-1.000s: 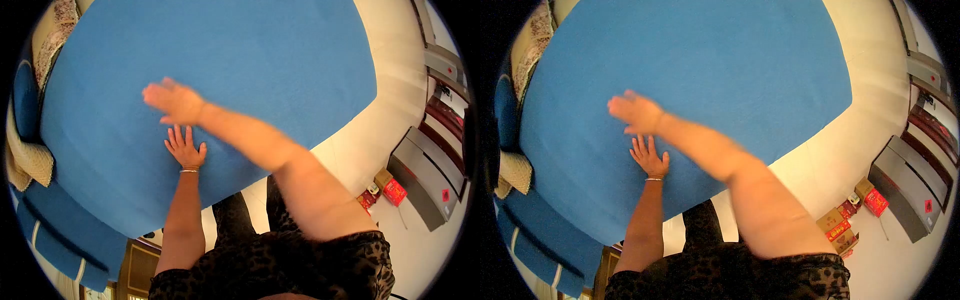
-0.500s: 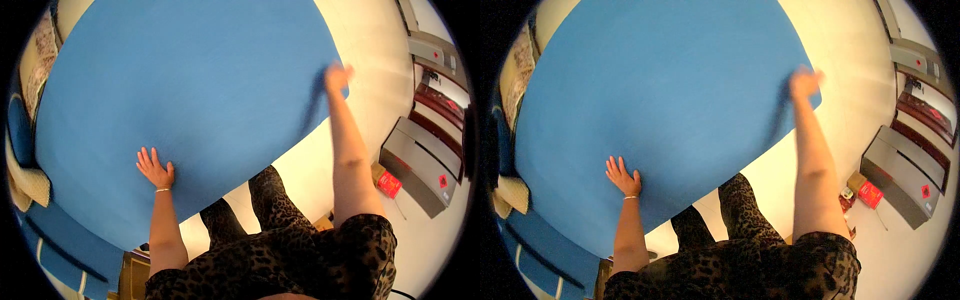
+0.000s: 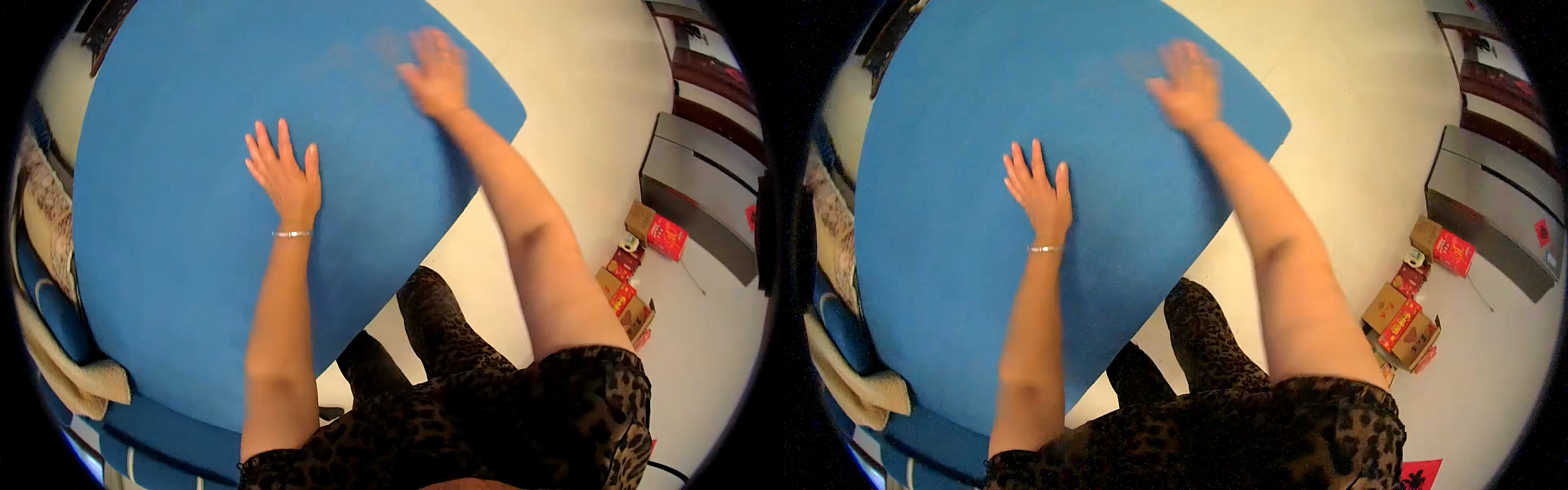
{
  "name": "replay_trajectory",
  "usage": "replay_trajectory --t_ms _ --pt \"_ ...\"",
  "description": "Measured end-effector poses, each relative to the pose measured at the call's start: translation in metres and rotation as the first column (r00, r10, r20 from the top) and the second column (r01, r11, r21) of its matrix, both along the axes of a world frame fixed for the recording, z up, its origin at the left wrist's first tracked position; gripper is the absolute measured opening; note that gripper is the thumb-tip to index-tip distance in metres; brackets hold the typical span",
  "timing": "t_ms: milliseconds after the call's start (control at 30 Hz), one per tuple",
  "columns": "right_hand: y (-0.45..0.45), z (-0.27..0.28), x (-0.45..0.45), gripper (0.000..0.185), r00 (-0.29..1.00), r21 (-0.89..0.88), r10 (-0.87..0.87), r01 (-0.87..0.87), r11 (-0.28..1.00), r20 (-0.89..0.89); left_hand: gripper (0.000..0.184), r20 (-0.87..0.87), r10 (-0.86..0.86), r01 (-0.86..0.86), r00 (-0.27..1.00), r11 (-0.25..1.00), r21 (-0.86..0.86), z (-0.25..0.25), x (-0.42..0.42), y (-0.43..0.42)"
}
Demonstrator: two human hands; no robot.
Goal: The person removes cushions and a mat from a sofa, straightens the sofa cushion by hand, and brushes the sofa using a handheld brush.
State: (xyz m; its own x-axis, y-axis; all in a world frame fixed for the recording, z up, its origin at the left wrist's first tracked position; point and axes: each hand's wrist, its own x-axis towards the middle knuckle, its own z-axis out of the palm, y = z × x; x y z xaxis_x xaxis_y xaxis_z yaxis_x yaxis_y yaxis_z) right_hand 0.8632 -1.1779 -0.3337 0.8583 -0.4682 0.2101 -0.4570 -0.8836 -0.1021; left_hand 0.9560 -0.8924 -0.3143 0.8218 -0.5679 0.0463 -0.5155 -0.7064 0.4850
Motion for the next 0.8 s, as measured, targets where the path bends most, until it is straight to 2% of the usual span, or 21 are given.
replay_trajectory --t_ms 33,67,100,133,167,200,233,267,300,367,400,433,467,533,567,600,633,667,700,767,800 --pt "-0.044 0.003 -0.042 0.055 0.959 0.208 -0.266 0.28 0.937 -0.096 0.059 0.013 -0.025 0.025 1.0 1.0 -0.012 -0.001 0.004 -0.023" --pt "-0.082 0.023 -0.088 0.054 0.814 0.324 -0.432 0.559 0.763 -0.388 0.058 0.026 -0.048 0.049 0.998 0.999 -0.022 -0.002 0.004 -0.044" --pt "-0.151 -0.025 -0.172 0.058 0.593 0.259 -0.407 0.735 0.627 -0.695 0.059 0.054 -0.052 0.051 0.997 0.999 0.012 -0.006 0.004 -0.062" --pt "-0.174 -0.044 -0.243 0.061 0.276 -0.008 -0.584 0.9 0.435 -0.763 0.06 0.084 -0.056 0.052 0.995 0.997 0.049 -0.009 0.005 -0.075" --pt "-0.166 -0.011 -0.255 0.063 0.028 -0.251 -0.701 0.923 0.293 -0.713 0.061 0.111 -0.068 0.058 0.991 0.994 0.092 -0.011 0.003 -0.09" --pt "-0.154 0.017 -0.253 0.063 0.152 -0.125 -0.842 0.96 0.249 -0.517 0.062 0.141 -0.05 0.03 0.989 0.99 0.139 -0.013 0.0 -0.1" --pt "-0.16 0.002 -0.262 0.063 0.384 -0.046 -0.854 0.904 0.426 -0.352 0.062 0.173 -0.036 0.003 0.984 0.983 0.183 -0.016 -0.002 -0.11" --pt "-0.161 -0.012 -0.269 0.063 0.585 -0.006 -0.795 0.805 0.594 -0.162 0.063 0.206 -0.025 -0.023 0.978 0.973 0.229 -0.018 -0.005 -0.118" --pt "-0.146 -0.013 -0.241 0.063 0.693 0.092 -0.72 0.715 0.693 0.035 0.064 0.204 -0.03 -0.018 0.978 0.974 0.227 -0.019 -0.008 -0.122" --pt "-0.078 0.007 -0.178 0.062 0.921 0.173 -0.382 0.365 0.915 0.079 0.065 0.212 -0.039 -0.009 0.977 0.975 0.223 -0.021 -0.009 -0.121" --pt "-0.06 0.029 -0.162 0.062 0.988 0.213 -0.147 0.154 0.965 -0.048 0.065 0.223 -0.049 -0.004 0.974 0.974 0.228 -0.021 -0.012 -0.121" --pt "-0.054 0.041 -0.156 0.061 0.982 0.277 0.104 -0.057 0.959 -0.157 0.065 0.234 -0.058 0.003 0.97 0.973 0.229 -0.022 -0.013 -0.122" --pt "-0.072 0.026 -0.173 0.06 0.973 0.292 -0.098 0.157 0.943 -0.207 0.065 0.246 -0.061 0.003 0.967 0.973 0.23 -0.023 -0.014 -0.124" --pt "-0.13 -0.034 -0.247 0.059 0.825 0.287 -0.463 0.552 0.783 -0.325 0.064 0.262 -0.064 0.002 0.963 0.972 0.234 -0.022 -0.017 -0.126" --pt "-0.163 -0.072 -0.307 0.06 0.563 0.327 -0.686 0.826 0.459 -0.46 0.064 0.268 -0.06 -0.002 0.962 0.974 0.226 -0.024 -0.019 -0.13" --pt "-0.17 -0.025 -0.29 0.058 -0.031 0.104 -0.702 0.983 -0.148 -0.711 0.063 0.295 -0.069 -0.009 0.953 0.967 0.254 -0.028 -0.014 -0.119" --pt "-0.171 -0.007 -0.289 0.059 0.173 0.213 -0.879 0.973 0.083 -0.445 0.063 0.298 -0.063 -0.013 0.952 0.969 0.248 -0.03 -0.015 -0.118" --pt "-0.171 0.001 -0.287 0.059 0.369 0.236 -0.921 0.912 0.334 -0.124 0.062 0.301 -0.056 -0.019 0.952 0.97 0.243 -0.031 -0.017 -0.121" --pt "-0.162 0.01 -0.278 0.059 0.53 0.173 -0.824 0.809 0.562 0.201 0.062 0.306 -0.052 -0.025 0.951 0.97 0.242 -0.031 -0.017 -0.119" --pt "-0.127 0.03 -0.216 0.061 0.494 0.582 -0.745 0.471 0.663 0.449 0.061 0.307 -0.058 -0.016 0.95 0.972 0.236 -0.028 -0.019 -0.121" --pt "-0.12 0.027 -0.221 0.063 0.416 0.751 -0.883 0.505 0.425 0.22 0.061 0.302 -0.064 -0.011 0.951 0.971 0.241 -0.024 -0.02 -0.121"
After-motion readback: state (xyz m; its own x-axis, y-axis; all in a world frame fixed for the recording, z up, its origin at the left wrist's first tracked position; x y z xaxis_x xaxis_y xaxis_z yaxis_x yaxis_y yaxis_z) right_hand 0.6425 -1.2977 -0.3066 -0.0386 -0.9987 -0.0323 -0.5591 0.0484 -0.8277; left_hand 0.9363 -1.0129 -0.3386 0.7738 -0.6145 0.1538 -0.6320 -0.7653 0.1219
